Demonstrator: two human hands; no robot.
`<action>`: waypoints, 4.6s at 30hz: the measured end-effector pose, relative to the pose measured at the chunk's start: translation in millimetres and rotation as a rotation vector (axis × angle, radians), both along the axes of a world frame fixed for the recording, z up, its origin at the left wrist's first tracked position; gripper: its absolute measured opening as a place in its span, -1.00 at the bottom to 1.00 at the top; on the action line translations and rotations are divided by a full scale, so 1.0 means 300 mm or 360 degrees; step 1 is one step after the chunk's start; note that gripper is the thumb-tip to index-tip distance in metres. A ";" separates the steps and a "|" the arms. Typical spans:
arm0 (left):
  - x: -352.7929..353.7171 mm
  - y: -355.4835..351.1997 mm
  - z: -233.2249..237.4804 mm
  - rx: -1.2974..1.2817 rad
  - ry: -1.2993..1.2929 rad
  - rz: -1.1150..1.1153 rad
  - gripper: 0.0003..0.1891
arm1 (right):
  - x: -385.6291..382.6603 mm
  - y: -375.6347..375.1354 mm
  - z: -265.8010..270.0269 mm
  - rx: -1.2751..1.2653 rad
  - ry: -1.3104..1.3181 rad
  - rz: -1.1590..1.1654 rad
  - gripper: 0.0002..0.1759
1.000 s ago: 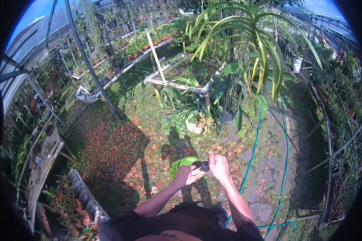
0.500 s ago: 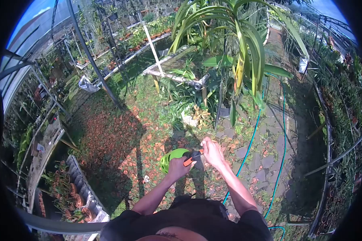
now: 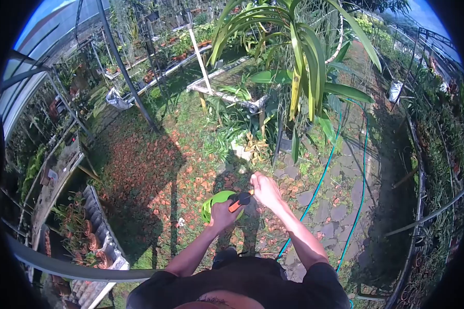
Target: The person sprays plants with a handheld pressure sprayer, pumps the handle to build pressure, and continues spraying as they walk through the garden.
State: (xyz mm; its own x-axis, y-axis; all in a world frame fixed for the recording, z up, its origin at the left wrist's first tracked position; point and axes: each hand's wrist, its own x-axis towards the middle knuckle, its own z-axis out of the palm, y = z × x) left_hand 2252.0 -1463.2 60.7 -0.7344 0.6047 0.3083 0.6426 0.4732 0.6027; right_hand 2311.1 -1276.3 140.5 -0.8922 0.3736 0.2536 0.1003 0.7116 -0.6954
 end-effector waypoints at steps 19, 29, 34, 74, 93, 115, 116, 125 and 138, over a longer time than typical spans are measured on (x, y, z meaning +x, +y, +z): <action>-0.131 -0.067 0.215 0.0422 -0.0476 0.0153 -0.61 | -0.123 -0.209 -0.075 -0.0450 0.0106 -0.0162 -0.56; -0.260 -0.234 0.383 0.0149 -0.0012 -0.0482 -0.36 | -0.346 -0.355 -0.067 -0.1708 0.0590 -0.0231 -0.61; -0.435 -0.301 0.121 0.0548 -0.0862 -0.0177 -0.37 | -0.417 -0.383 0.215 -0.1585 0.0992 -0.0232 -0.65; -0.735 -0.285 0.439 0.1368 -0.1244 -0.0744 -0.18 | -0.641 -0.690 0.581 -0.1456 0.1446 0.0050 -0.70; -0.281 -0.128 0.329 0.1164 -0.1640 -0.1277 -0.13 | -0.127 -0.735 0.283 -0.0635 0.1627 -0.0530 -0.48; 0.550 -0.044 0.124 0.0974 -0.2076 -0.1216 -0.03 | 0.751 -0.571 0.189 -0.0813 0.1374 -0.0567 -0.48; 0.565 -0.041 0.082 0.1017 -0.2106 -0.1246 -0.02 | 0.768 -0.555 0.194 -0.0775 0.1327 -0.0564 -0.47; 0.646 -0.054 -0.096 0.0659 -0.2274 -0.0915 -0.04 | 0.820 -0.438 0.036 -0.1185 0.1044 -0.0705 -0.66; 0.612 0.178 0.208 0.1180 -0.1272 -0.0952 -0.18 | 0.736 -0.322 0.325 -0.0609 0.1214 -0.0180 -0.63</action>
